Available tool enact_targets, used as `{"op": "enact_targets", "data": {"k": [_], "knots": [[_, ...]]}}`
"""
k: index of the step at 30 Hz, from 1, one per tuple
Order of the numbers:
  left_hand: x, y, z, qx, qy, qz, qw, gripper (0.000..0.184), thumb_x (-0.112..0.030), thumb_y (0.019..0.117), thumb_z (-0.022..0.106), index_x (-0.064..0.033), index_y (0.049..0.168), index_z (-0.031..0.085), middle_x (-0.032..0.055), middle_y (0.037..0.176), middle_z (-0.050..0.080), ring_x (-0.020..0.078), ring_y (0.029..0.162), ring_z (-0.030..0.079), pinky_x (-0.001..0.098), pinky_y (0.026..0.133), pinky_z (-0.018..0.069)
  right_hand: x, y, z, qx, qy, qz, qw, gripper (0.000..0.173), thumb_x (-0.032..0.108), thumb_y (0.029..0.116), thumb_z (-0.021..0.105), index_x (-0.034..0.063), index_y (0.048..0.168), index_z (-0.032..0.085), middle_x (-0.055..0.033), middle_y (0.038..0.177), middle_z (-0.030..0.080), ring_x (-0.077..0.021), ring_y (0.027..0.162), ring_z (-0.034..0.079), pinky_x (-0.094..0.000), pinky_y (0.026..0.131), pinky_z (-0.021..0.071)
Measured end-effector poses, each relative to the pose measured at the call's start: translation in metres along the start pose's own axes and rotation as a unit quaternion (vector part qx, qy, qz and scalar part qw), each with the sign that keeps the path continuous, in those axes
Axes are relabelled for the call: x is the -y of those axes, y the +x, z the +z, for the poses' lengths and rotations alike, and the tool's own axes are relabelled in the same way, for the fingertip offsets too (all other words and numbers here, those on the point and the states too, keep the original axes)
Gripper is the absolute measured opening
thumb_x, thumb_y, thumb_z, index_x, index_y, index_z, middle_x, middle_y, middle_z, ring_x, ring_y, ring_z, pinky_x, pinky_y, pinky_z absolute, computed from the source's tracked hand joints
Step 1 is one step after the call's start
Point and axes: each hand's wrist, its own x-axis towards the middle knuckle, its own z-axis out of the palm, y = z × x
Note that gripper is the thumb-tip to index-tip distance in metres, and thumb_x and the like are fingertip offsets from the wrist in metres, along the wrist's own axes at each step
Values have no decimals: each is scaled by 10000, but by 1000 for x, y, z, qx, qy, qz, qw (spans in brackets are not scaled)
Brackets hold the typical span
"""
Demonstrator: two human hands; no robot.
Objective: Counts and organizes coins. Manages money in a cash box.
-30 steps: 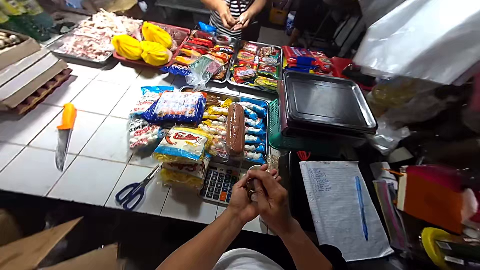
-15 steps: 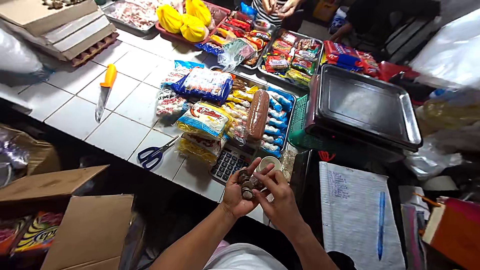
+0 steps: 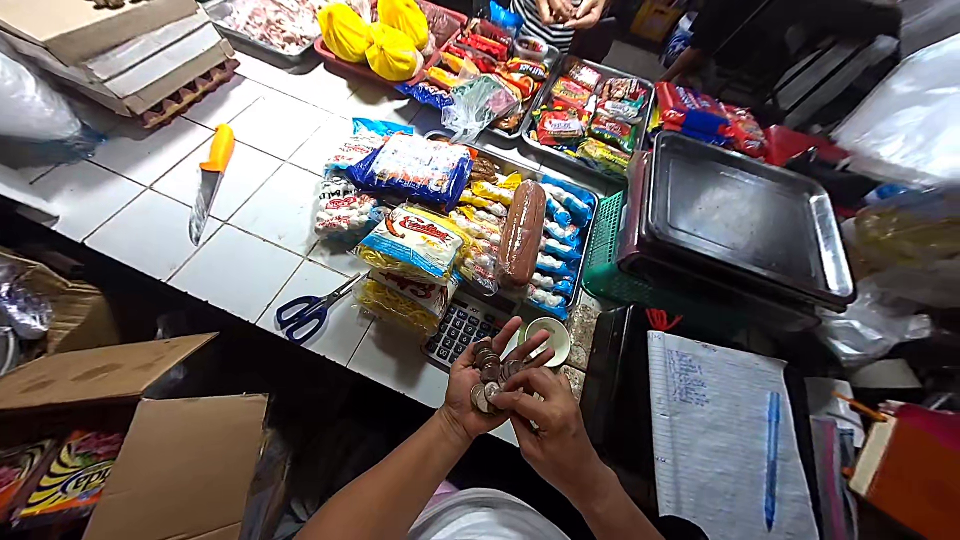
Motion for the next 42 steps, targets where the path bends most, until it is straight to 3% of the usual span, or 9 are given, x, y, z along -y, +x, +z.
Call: {"op": "enact_targets", "data": {"k": [7, 12, 22, 25, 30, 34, 38, 40, 42], "knots": [[-8, 6, -5, 31, -37, -26, 999, 581, -336, 1051, 200, -155, 1525, 483, 220, 1560, 445, 403, 1333, 545, 479, 1022, 507, -5, 18, 0, -78, -32, 41, 996, 164, 178, 934, 668, 97, 993, 798, -61, 915, 696, -139, 873, 657, -269, 798, 557], [-14, 9, 1, 33, -62, -56, 996, 563, -316, 1034, 266, -145, 1527, 479, 204, 1554, 453, 372, 1336, 544, 469, 1035, 499, -14, 24, -12, -7, -72, 78, 994, 294, 256, 954, 608, 154, 1161, 790, -101, 1002, 643, -210, 930, 628, -312, 798, 552], [-27, 13, -2, 10, -59, -82, 995, 565, -317, 1049, 290, -149, 1577, 400, 252, 1593, 378, 442, 1404, 464, 532, 1125, 421, -21, 22, -17, -82, 73, 152, 982, 137, 156, 872, 752, 33, 933, 744, -26, 869, 723, -6, 728, 640, -140, 649, 526], [-30, 14, 0, -10, -35, -81, 996, 578, -329, 1054, 234, -108, 1551, 430, 217, 1576, 419, 393, 1355, 518, 530, 1110, 430, -16, 27, -24, -111, 245, 259, 928, 183, 4, 903, 701, -42, 1080, 700, -40, 895, 747, -53, 703, 697, -199, 632, 601], [-34, 14, 2, -25, -49, -95, 994, 593, -345, 1057, 225, -81, 1541, 444, 213, 1605, 384, 407, 1457, 413, 540, 1155, 394, -10, 39, -34, -152, 485, 410, 757, 208, -70, 997, 513, -91, 1151, 652, -149, 942, 732, -193, 731, 740, -343, 688, 657], [-36, 16, 0, -19, -48, -95, 994, 584, -338, 1059, 237, -103, 1564, 411, 222, 1620, 352, 423, 1484, 365, 555, 1182, 352, -12, 41, -33, -171, 561, 418, 694, 311, 27, 1021, 344, -20, 1008, 651, -117, 815, 731, -167, 669, 726, -301, 610, 625], [-38, 16, 1, -21, -40, -92, 995, 584, -341, 1056, 234, -136, 1581, 388, 220, 1628, 336, 429, 1492, 346, 560, 1188, 338, -10, 46, -25, -151, 560, 416, 700, 395, 156, 1004, 296, 92, 770, 609, -21, 662, 634, -35, 468, 525, -160, 405, 384], [-40, 16, 4, -15, -46, -96, 994, 574, -336, 1053, 261, -132, 1567, 414, 216, 1595, 398, 407, 1445, 429, 544, 1157, 387, -6, 51, -25, -154, 583, 436, 668, 494, 175, 1076, 233, 21, 913, 674, -79, 778, 700, -101, 594, 645, -211, 497, 517], [-42, 15, 5, -8, -41, -95, 995, 564, -330, 1047, 287, -119, 1545, 448, 211, 1489, 524, 368, 1326, 556, 519, 1101, 453, -7, 54, -27, -135, 654, 428, 609, 663, 355, 1111, 104, -5, 1122, 661, -164, 986, 749, -244, 861, 753, -355, 739, 634]]}}
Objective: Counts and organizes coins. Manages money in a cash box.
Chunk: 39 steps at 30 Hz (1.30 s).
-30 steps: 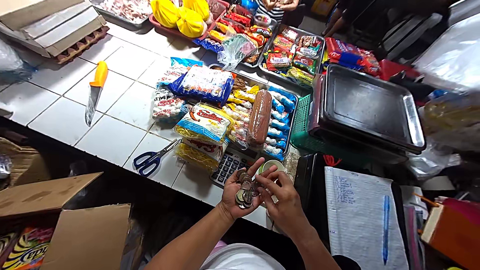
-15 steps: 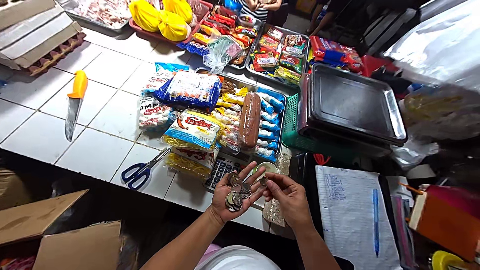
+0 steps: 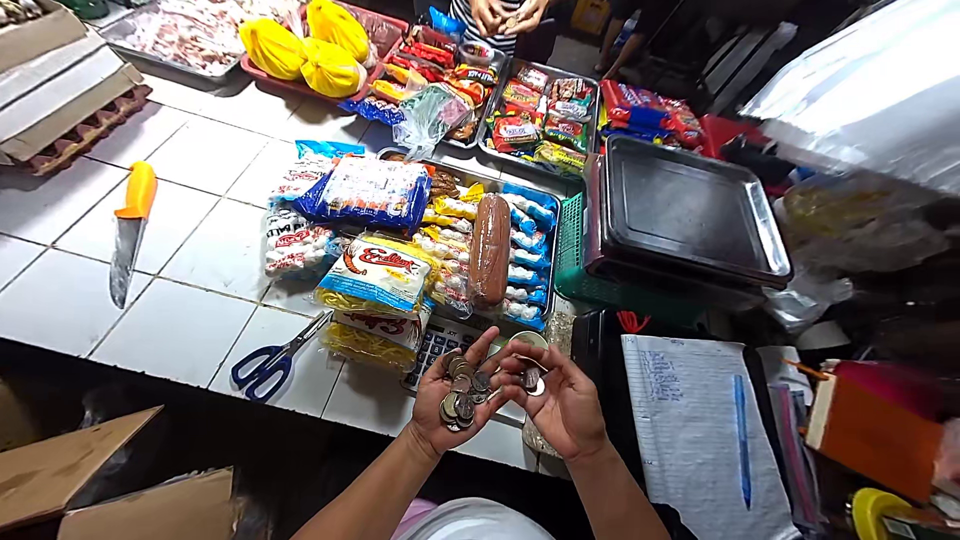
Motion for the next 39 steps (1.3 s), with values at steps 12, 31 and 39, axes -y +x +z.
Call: {"op": "enact_targets", "data": {"k": [12, 31, 39], "knots": [[-9, -8, -3, -2, 25, 25, 999, 579, -365, 1056, 243, -158, 1566, 423, 212, 1591, 406, 394, 1413, 473, 515, 1088, 466, -16, 6, -8, 96, -421, -225, 874, 227, 86, 922, 699, -6, 1130, 703, -3, 921, 713, -6, 748, 616, -166, 644, 511], [-10, -9, 1, -44, 13, 61, 997, 622, -377, 1066, 139, -111, 1508, 486, 229, 1485, 523, 400, 1320, 558, 535, 1087, 462, -32, 15, -1, 65, -406, -275, 869, 329, 3, 995, 407, -20, 1169, 685, -2, 936, 702, 28, 670, 578, -122, 598, 482], [-13, -11, -1, -12, 44, 47, 998, 619, -385, 1051, 145, -159, 1540, 451, 222, 1562, 442, 396, 1339, 541, 484, 1006, 516, -35, 14, 1, 78, -439, -220, 867, 87, 118, 945, 676, 47, 951, 727, 23, 770, 689, 12, 592, 584, -150, 535, 489]]}}
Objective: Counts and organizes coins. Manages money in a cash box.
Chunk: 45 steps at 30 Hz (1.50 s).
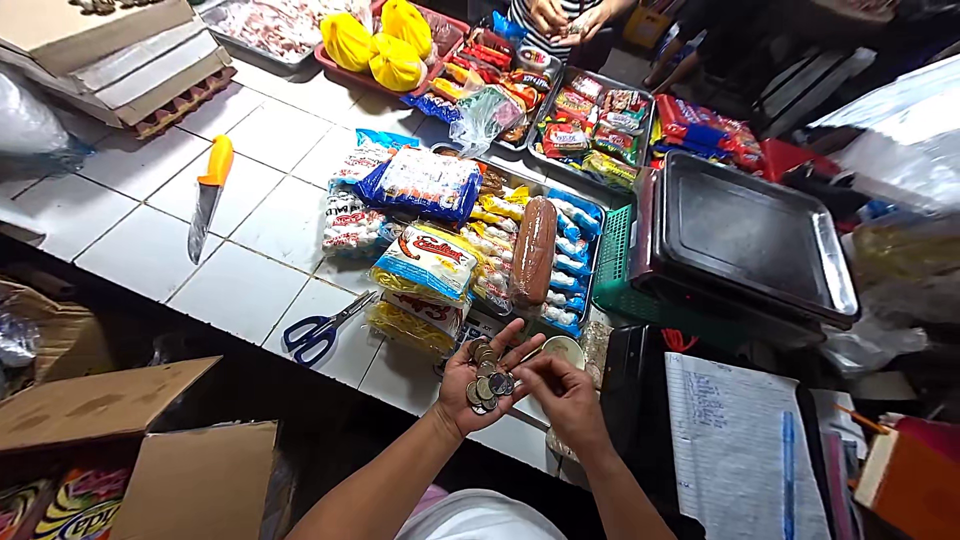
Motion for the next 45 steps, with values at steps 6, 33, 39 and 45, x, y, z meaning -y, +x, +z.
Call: {"op": "enact_targets", "data": {"k": [6, 33, 39, 45], "knots": [[-1, 0, 2, 18, -1, 13, 1000, 607, -374, 1059, 162, -142, 1538, 454, 232, 1560, 442, 407, 1374, 509, 488, 1058, 483, -10, 0, 13, -47, -91, -70, 992, 162, 152, 840, 799, 29, 918, 728, 7, 826, 670, 24, 637, 551, -128, 577, 470], [2, 7, 2, -28, 27, 41, 998, 636, -372, 1064, 88, -127, 1567, 391, 247, 1541, 458, 423, 1406, 472, 513, 1111, 439, -16, -11, 19, -46, -157, -28, 986, 264, 205, 816, 789, 24, 1007, 763, -18, 860, 652, 21, 673, 552, -118, 580, 452], [6, 4, -4, -3, -11, 31, 999, 629, -384, 1060, 126, -131, 1545, 437, 253, 1542, 456, 423, 1387, 494, 504, 1069, 473, -15, -6, 13, -32, -89, -7, 995, 274, 132, 776, 808, 16, 975, 660, -16, 876, 680, -20, 719, 640, -168, 635, 545], [1, 4, 0, -2, -2, 32, 999, 611, -369, 1058, 136, -157, 1550, 430, 244, 1533, 473, 418, 1384, 504, 471, 1022, 518, -16, -1, 9, -6, -28, -26, 999, 224, -1, 785, 800, -7, 996, 724, -28, 910, 742, -46, 801, 700, -202, 759, 600]]}}
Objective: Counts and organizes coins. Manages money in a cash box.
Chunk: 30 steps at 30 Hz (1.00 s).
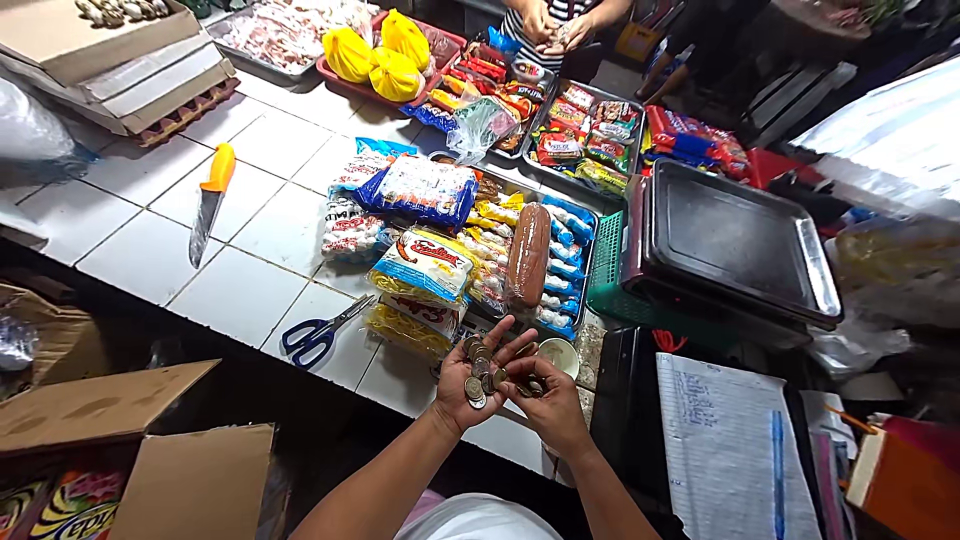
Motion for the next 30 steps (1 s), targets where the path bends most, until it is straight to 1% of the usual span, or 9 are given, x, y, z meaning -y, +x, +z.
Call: {"op": "enact_targets", "data": {"k": [3, 6, 11, 14, 17, 19, 22, 26, 30], "knots": [[0, -1, -1, -11, 4, 7, 1000, 621, -364, 1055, 119, -142, 1550, 421, 240, 1526, 480, 406, 1395, 492, 482, 1059, 489, 0, 2, -1, 45, -57, -9, 997, 325, 53, 827, 748, -10, 1146, 732, -60, 1028, 742, -45, 884, 694, -199, 822, 583], [0, -1, -2, -10, 4, 10, 1000, 624, -364, 1058, 101, -140, 1553, 410, 237, 1528, 479, 404, 1400, 488, 477, 1081, 473, 2, 5, -1, 64, -128, -22, 989, 363, 172, 850, 759, 35, 1185, 751, -62, 995, 725, -47, 869, 661, -193, 796, 550], [-1, 0, 0, -14, 8, 15, 1000, 619, -370, 1059, 122, -142, 1554, 416, 250, 1509, 497, 408, 1349, 540, 461, 1011, 522, 2, 9, 2, 40, -140, -36, 989, 225, 188, 799, 820, 51, 960, 746, -33, 888, 687, -35, 815, 636, -184, 750, 534], [-5, 2, 5, -1, 1, 30, 1000, 626, -379, 1058, 97, -148, 1563, 387, 264, 1513, 484, 446, 1399, 477, 516, 1120, 439, 2, 7, 0, 20, 35, 4, 999, 141, 113, 837, 799, 45, 907, 697, 7, 876, 668, -3, 712, 612, -158, 639, 535], [-9, 3, 9, -11, 3, 38, 999, 645, -404, 1062, 90, -149, 1551, 423, 264, 1515, 483, 464, 1401, 467, 553, 1133, 418, 8, 7, -4, 42, 304, 89, 947, 58, 118, 941, 651, 102, 923, 598, -15, 818, 666, -25, 551, 554, -174, 477, 454], [-10, 4, 9, -12, 15, 34, 999, 641, -411, 1063, 92, -166, 1552, 425, 250, 1520, 484, 452, 1394, 480, 553, 1112, 438, 11, 9, -6, 38, 367, 121, 922, 110, 81, 866, 557, 100, 962, 608, -55, 813, 694, -52, 524, 576, -183, 436, 439], [-6, 5, 7, -11, 26, 36, 999, 645, -408, 1057, 93, -151, 1558, 408, 262, 1508, 490, 442, 1360, 517, 512, 1045, 498, 15, 12, 1, 11, 208, 90, 974, 74, 76, 890, 678, 34, 940, 711, 18, 719, 670, 6, 507, 527, -158, 439, 419], [2, 8, 11, -25, 46, 49, 997, 659, -375, 1054, 65, -118, 1558, 403, 247, 1473, 536, 406, 1352, 539, 481, 1071, 481, 14, 6, 25, -76, -143, -12, 987, 414, 375, 700, 894, 34, 881, 745, 55, 642, 587, 30, 530, 441, -164, 516, 394], [-1, 9, 15, -29, 23, 51, 998, 639, -381, 1062, 90, -135, 1555, 414, 271, 1469, 531, 446, 1341, 540, 500, 1053, 496, 11, 6, 21, -87, -166, -17, 982, 350, 320, 736, 871, 28, 892, 757, 45, 652, 601, 41, 534, 435, -145, 519, 378]]}}
